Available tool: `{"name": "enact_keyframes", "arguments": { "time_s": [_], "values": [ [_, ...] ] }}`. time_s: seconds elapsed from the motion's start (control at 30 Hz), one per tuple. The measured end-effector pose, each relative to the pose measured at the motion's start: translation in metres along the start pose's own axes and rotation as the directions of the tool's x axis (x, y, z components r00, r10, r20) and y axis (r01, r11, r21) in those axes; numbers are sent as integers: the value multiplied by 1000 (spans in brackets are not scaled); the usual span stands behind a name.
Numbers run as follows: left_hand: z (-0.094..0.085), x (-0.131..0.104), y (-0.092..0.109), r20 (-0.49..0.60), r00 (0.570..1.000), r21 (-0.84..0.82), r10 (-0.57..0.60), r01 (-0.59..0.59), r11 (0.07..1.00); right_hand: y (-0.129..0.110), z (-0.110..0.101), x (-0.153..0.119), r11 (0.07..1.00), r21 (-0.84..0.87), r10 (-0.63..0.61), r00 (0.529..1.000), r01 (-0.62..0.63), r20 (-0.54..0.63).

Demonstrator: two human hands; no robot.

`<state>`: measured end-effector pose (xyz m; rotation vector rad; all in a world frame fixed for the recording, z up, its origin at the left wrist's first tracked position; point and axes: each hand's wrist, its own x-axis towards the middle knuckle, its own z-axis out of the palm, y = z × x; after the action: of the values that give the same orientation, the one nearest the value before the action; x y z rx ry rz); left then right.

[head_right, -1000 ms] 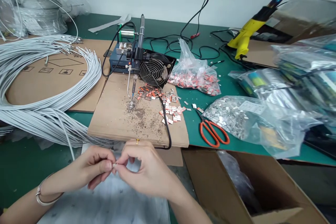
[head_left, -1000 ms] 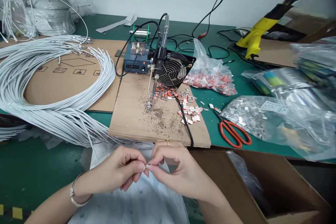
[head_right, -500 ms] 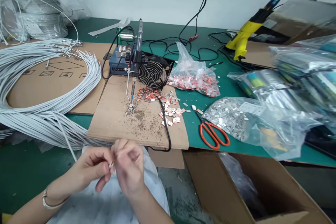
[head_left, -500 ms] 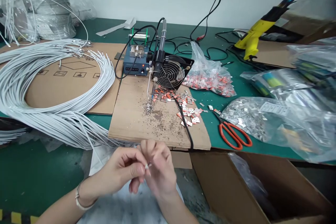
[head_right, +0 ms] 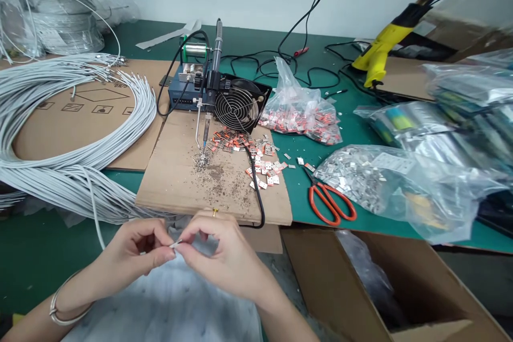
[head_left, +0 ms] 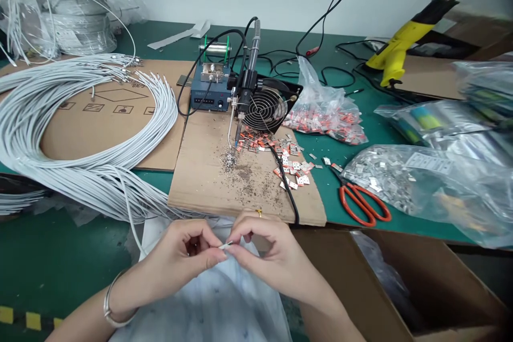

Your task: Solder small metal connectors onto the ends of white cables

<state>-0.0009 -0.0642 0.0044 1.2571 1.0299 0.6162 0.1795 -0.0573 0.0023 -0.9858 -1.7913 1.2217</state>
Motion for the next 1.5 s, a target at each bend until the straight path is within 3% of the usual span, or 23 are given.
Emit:
{"name": "enact_keyframes", "arguments": {
  "time_s": [0.17, 0.3, 0.4, 0.5, 0.63, 0.73, 0.8, 0.87, 0.9, 0.97, 1.03, 1.1, 1.2, 1.33, 1.5],
  "values": [
    [-1, 0, -4, 85, 995, -66, -61, 67, 996, 6, 1, 1, 998, 61, 13, 1000, -12, -13],
    [-3, 1, -4, 52, 998, 47, 24, -27, 999, 9, -1, 2, 993, 88, 76, 997, -73, -32],
    [-2, 1, -3, 20, 997, 146, 74, -76, 986, 11, 1, 2, 986, 159, 54, 997, -45, -53],
    [2, 2, -3, 0, 999, -1, 46, -46, 999, 15, 13, 1, 953, 296, -9, 982, 64, -186],
    [9, 5, -6, -14, 1000, -202, 17, -19, 979, 21, 42, 0, 836, 505, 13, 912, 215, -410],
    [11, 6, -11, -40, 996, -71, 80, -83, 994, 22, 54, 1, 766, 606, 91, 896, 217, -435],
    [10, 3, -14, -61, 985, 70, 160, -155, 985, 21, 50, 3, 706, 688, 166, 904, 169, -393],
    [9, 0, -16, -54, 979, 129, 196, -188, 974, 20, 38, 3, 636, 748, 223, 884, 188, -411],
    [8, -1, -16, -57, 981, 110, 184, -177, 978, 20, 31, 2, 638, 738, 228, 861, 220, -455],
    [7, -3, -15, -80, 990, 13, 118, -118, 993, 19, 18, 0, 747, 630, 190, 840, 211, -507],
    [5, -3, -12, -103, 993, -71, 63, -70, 995, 17, 11, -3, 887, 457, 142, 902, 67, -408],
    [3, -2, -10, -92, 994, -58, 60, -65, 996, 13, 10, -3, 951, 306, 133, 959, -51, -250],
    [-1, -2, -9, -67, 990, 84, 124, -118, 989, 6, 14, 0, 975, 209, 108, 980, -72, -167],
    [-4, -3, -9, -33, 980, 212, 195, -183, 960, 4, 16, 4, 965, 254, 106, 982, -65, -154],
    [4, -2, -8, -116, 980, 13, 163, -163, 987, 10, 33, 4, 881, 471, 111, 951, 41, -289]
  ]
}}
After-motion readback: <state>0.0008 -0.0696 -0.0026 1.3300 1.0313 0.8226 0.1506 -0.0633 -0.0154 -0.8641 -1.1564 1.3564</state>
